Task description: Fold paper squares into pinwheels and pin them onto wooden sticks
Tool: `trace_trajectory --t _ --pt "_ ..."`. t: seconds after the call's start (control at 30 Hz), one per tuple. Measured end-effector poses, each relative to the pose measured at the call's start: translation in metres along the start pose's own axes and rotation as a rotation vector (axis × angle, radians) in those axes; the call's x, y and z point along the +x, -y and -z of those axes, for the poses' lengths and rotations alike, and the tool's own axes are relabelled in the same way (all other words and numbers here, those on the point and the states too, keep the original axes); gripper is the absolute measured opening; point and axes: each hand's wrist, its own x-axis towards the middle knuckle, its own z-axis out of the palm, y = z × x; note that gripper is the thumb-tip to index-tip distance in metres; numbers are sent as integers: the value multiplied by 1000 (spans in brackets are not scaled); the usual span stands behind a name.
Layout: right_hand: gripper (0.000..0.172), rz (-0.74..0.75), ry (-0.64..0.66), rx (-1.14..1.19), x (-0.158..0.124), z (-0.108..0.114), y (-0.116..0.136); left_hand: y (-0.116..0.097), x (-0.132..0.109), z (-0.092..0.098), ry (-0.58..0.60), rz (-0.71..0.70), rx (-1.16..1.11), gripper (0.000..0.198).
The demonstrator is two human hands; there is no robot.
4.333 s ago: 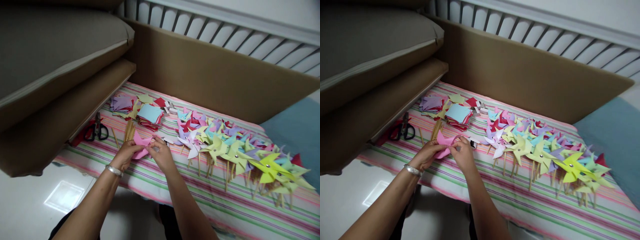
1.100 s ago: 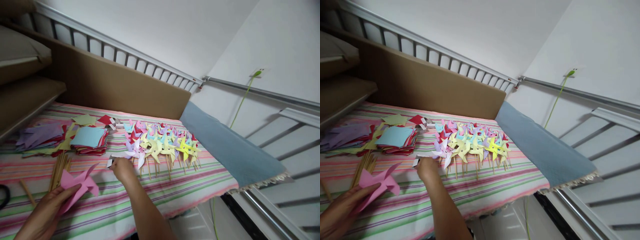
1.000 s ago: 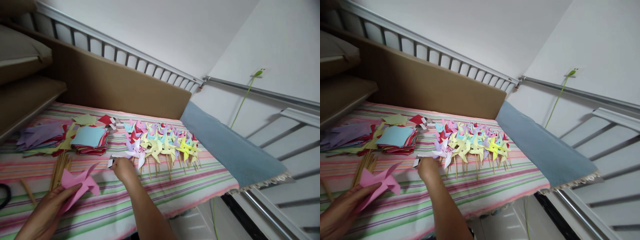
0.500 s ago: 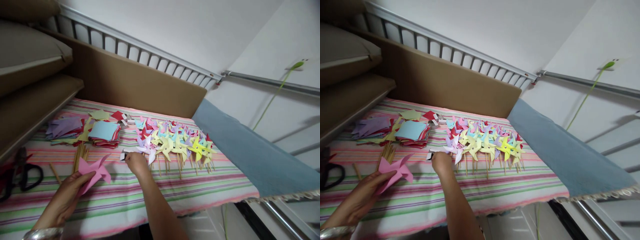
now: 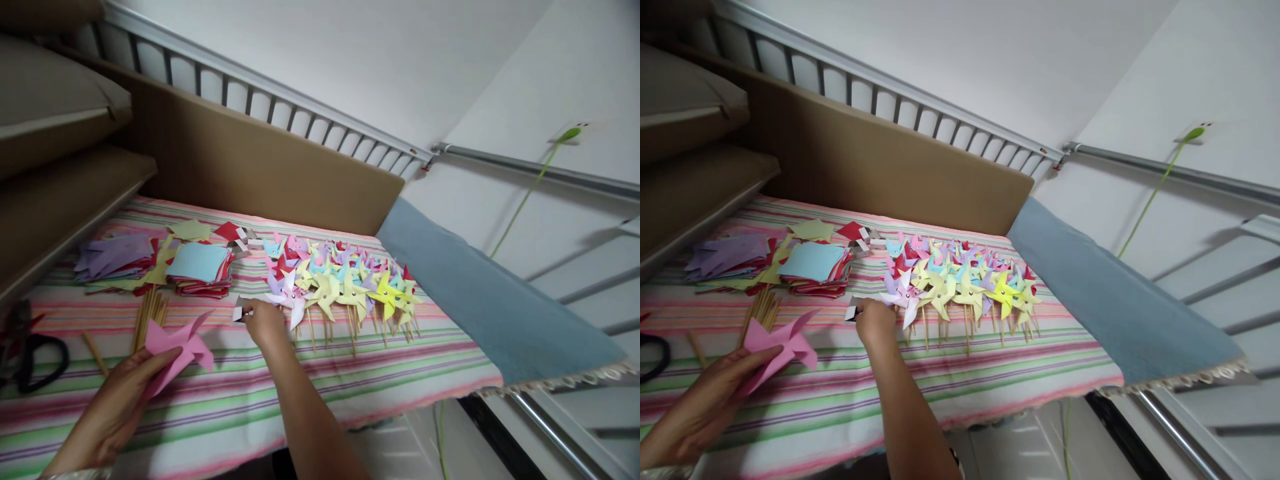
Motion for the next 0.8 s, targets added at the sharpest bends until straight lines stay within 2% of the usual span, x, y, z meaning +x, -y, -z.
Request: trace_trajectory --t 0.4,0.5,0.8 --pt "22 -8 -21 -38 2 -3 0 -1 0 0 3 9 -47 25" --pt "22 -23 -21 -37 0 -2 1 -1 -2 -1 -5 -26 -77 22" --pt "18 -21 -44 52 2 -7 0 4 2 1 21 -29 -105 19"
